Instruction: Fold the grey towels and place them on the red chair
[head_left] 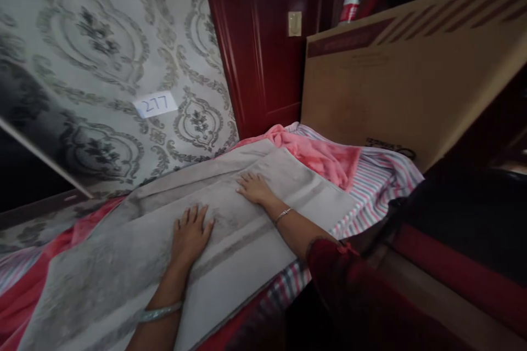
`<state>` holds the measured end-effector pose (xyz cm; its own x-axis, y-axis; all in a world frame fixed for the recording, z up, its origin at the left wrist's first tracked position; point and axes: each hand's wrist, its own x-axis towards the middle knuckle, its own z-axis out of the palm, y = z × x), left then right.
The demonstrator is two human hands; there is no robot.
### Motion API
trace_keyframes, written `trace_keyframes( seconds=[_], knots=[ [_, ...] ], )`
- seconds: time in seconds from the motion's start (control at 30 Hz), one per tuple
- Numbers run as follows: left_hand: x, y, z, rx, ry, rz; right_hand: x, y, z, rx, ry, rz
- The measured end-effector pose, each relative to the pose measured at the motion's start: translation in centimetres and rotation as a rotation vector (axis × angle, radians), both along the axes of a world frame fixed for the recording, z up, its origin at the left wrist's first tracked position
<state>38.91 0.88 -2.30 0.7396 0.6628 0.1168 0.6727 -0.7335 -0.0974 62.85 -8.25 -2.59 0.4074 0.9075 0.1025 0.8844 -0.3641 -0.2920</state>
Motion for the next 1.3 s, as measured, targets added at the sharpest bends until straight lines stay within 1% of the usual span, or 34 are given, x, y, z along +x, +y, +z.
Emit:
trace_keyframes(
  seconds=[0.13, 0.27, 0.37, 0.43, 0.5, 0.57, 0.63, 0.7, 0.77, 0.83, 1.0, 1.13, 1.3],
  knots=[
    [0.4, 0.1, 0.2, 0.009, 0.005, -0.007, 0.5, -1.3, 0.6, -0.018, -0.011, -0.04],
    [0.6, 0.5, -0.1, -0.003, -0.025, -0.028, 1.4, -4.4, 0.8, -0.016, -0.037, -0.202],
    [0.8, 0.7, -0.4, -0.016, -0.075, -0.038, 2.5, -7.0, 0.7, -0.04, -0.008, -0.332],
    [0.9, 0.7, -0.4, -0.018, -0.099, -0.038, 3.3, -8.5, 0.6, -0.059, 0.03, -0.358],
    [0.9, 0.8, -0.5, -0.025, -0.095, -0.035, 4.4, -9.6, 0.6, -0.035, 0.036, -0.33],
    [0.9, 0.9, -0.6, -0.027, -0.091, -0.03, 5.6, -10.7, 0.9, 0.019, 0.009, -0.327],
    [0.8, 1.1, -0.8, -0.021, -0.108, -0.039, 7.0, -11.8, 1.2, 0.073, -0.026, -0.394],
    [0.6, 1.2, -0.9, -0.012, -0.129, -0.061, 8.6, -12.9, 1.6, 0.105, -0.06, -0.495],
    [0.5, 1.2, -0.9, -0.007, -0.134, -0.083, 10.0, -14.0, 1.7, 0.116, -0.083, -0.581],
    [0.4, 1.1, -0.7, -0.005, -0.118, -0.072, 11.3, -14.9, 1.6, 0.108, -0.09, -0.633],
    [0.7, 0.4, 0.0, -0.02, -0.04, -0.033, 13.1, -16.1, 0.7, 0.088, -0.101, -0.652],
    [0.8, 0.3, 0.1, -0.005, -0.043, -0.043, 13.4, -16.4, 0.2, 0.078, -0.084, -0.648],
    [0.8, 0.5, -0.1, -0.012, -0.072, -0.057, 13.8, -16.4, 0.4, 0.107, -0.058, -0.661]
  ],
)
